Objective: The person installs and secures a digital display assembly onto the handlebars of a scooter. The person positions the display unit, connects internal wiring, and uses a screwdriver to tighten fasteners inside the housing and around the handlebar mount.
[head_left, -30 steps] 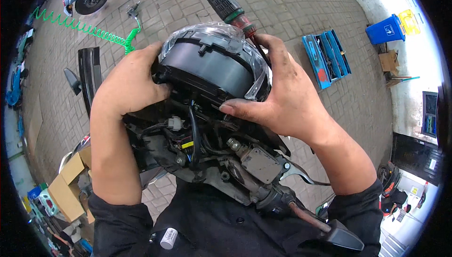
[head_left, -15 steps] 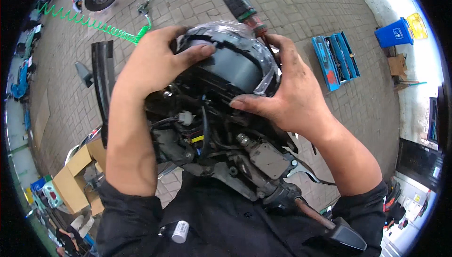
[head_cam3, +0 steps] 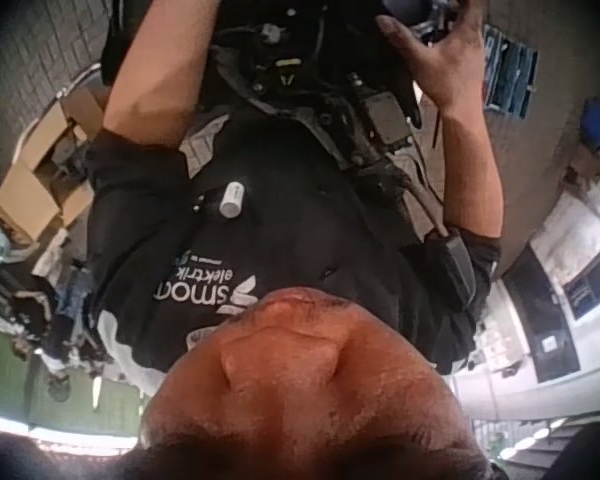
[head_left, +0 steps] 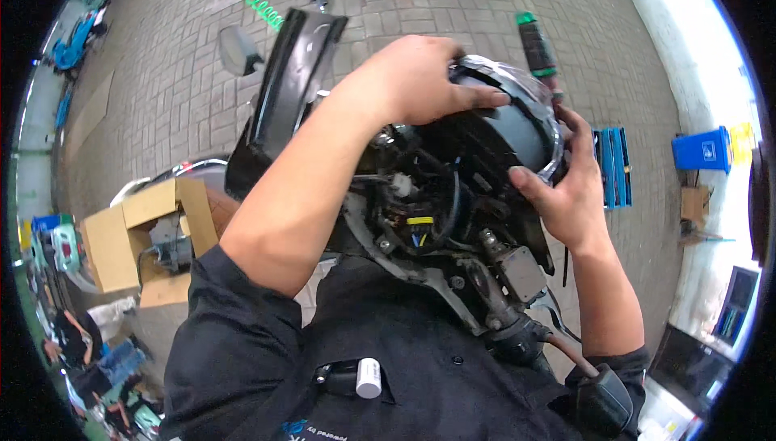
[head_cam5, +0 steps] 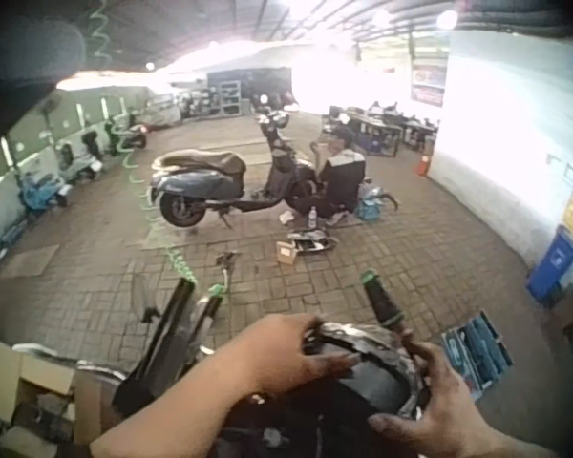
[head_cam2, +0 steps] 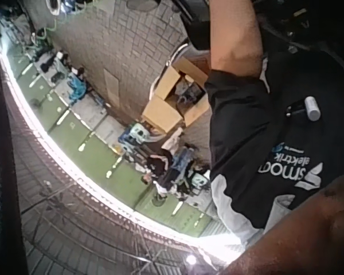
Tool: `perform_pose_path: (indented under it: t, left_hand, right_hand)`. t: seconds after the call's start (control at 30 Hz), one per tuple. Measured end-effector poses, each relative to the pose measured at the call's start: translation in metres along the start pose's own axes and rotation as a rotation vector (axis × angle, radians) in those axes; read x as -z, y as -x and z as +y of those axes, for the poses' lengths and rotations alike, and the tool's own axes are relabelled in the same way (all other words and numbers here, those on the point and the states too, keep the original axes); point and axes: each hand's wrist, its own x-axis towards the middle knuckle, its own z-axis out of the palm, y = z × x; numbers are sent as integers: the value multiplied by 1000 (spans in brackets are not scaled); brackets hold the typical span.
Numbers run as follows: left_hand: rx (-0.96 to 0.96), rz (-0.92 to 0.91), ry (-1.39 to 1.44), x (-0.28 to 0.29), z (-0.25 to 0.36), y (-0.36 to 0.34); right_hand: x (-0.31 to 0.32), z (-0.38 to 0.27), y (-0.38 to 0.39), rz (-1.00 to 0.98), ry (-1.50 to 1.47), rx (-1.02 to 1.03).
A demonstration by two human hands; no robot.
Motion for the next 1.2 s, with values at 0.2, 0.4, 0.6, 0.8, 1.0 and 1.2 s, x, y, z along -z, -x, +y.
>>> perform_pose_path:
  t: [0.2, 0.4, 0.6, 0.8, 1.0, 1.2]
  left_hand:
    - [-6, -17, 9, 0, -5, -5]
    - [-80, -14, -38, -4, -16, -6]
    - [-65, -72, 6, -2, -10, -2]
    - [-18, -49, -107, 0, -4, -3]
    - [48, -43, 6, 4, -6, 4]
    - [28, 2, -11, 3, -2, 11]
  right_hand:
    - [1, -4, -3, -10, 106, -24]
    - [1, -7, -4, -6, 131, 43]
    - [6, -16, -2, -47, 112, -52]
    - [7, -6, -6, -36, 14, 37]
    - [1, -2, -11, -42, 77, 52]
    - [7, 7, -10, -54, -14, 32]
